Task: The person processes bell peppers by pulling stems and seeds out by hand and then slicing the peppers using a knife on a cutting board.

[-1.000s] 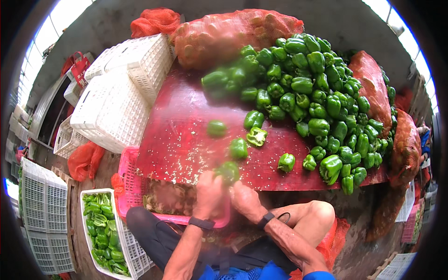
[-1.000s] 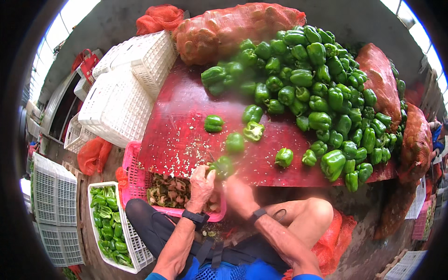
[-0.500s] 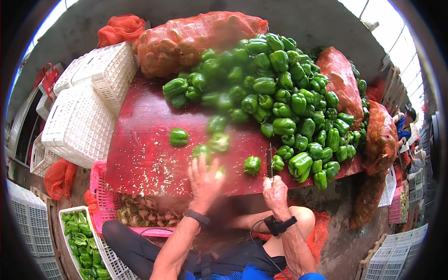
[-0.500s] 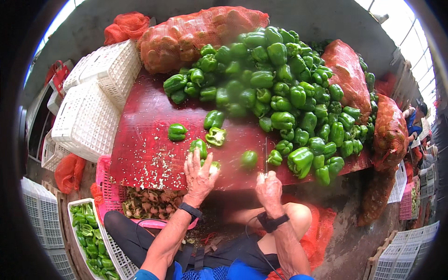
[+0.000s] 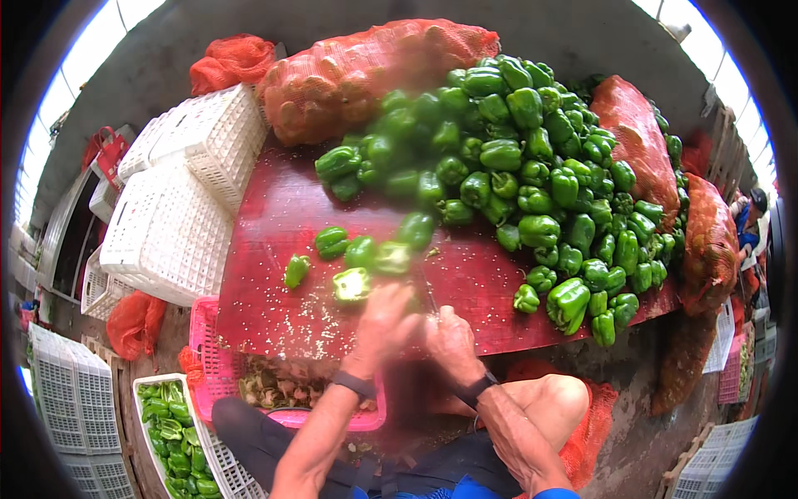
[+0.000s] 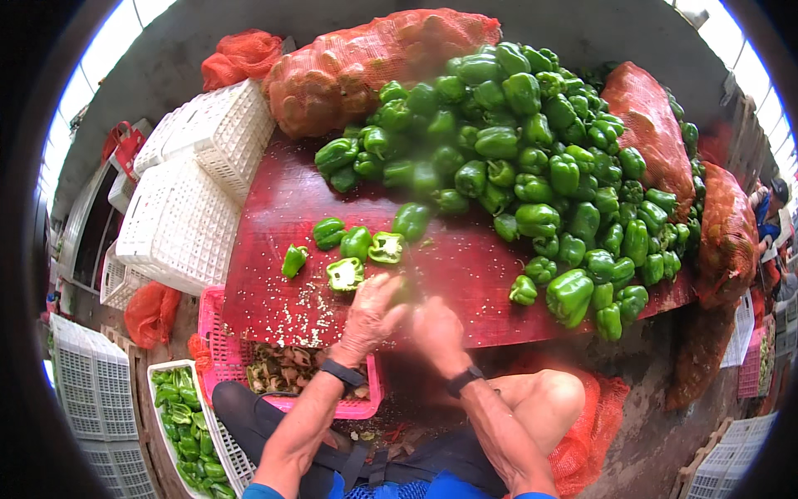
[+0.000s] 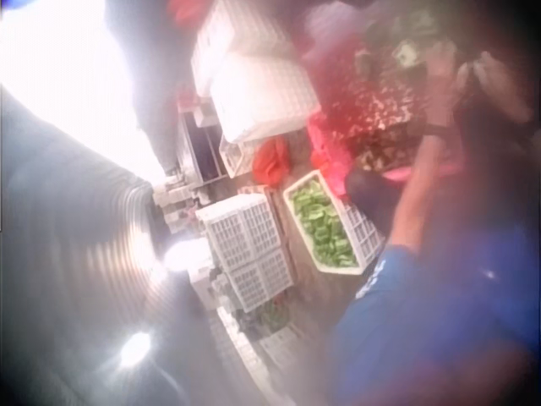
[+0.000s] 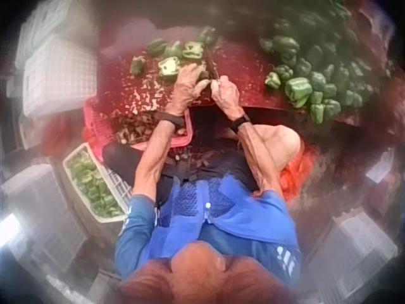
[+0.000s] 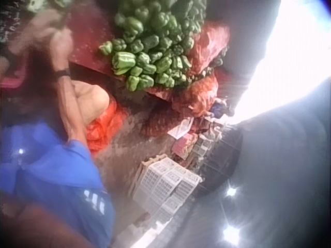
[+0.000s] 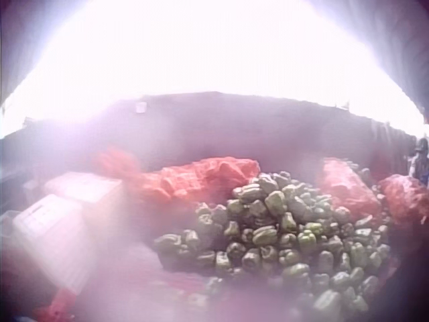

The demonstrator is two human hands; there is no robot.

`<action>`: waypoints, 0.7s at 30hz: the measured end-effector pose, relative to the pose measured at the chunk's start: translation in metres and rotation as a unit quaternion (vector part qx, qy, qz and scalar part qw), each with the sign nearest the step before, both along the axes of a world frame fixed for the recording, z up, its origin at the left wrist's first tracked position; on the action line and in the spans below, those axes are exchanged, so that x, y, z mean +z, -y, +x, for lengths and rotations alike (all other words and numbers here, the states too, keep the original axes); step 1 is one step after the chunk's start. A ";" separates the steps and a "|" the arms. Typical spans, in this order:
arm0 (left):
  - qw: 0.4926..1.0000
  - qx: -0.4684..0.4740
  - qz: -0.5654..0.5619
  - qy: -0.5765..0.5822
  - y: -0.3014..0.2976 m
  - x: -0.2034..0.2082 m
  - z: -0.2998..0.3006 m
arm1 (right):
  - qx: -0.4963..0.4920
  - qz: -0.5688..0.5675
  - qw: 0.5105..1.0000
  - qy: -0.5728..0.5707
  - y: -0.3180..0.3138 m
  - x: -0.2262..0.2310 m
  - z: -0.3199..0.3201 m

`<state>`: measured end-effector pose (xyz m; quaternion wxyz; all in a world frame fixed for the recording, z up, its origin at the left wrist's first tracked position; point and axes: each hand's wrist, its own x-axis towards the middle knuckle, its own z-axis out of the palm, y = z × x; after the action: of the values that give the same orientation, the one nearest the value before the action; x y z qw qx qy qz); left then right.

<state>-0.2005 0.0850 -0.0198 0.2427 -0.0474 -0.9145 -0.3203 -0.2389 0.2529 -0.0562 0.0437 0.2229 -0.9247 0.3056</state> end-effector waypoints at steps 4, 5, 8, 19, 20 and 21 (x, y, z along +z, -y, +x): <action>0.996 0.052 0.074 0.002 0.003 -0.019 0.010 | 0.072 0.048 0.996 0.036 -0.013 0.057 0.018; 0.996 0.056 0.073 -0.012 0.000 -0.019 0.010 | 0.083 -0.003 0.995 0.061 -0.023 0.062 0.020; 0.998 0.047 0.032 -0.012 0.000 -0.009 0.005 | 0.076 -0.052 0.990 0.109 -0.045 0.064 0.018; 0.999 0.033 0.014 -0.001 0.008 -0.001 0.013 | 0.281 0.024 0.957 0.067 -0.058 0.084 -0.010; 0.999 0.035 0.011 -0.002 0.009 0.000 0.013 | 0.280 0.024 0.957 0.068 -0.056 0.084 -0.012; 0.999 0.034 0.011 -0.001 0.010 0.001 0.013 | 0.272 0.000 0.956 0.110 -0.051 0.083 -0.013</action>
<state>-0.1878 0.0753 -0.0191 0.2548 -0.0143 -0.9118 -0.3217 -0.2524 0.3040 0.0269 -0.1431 0.4313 -0.8280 0.3286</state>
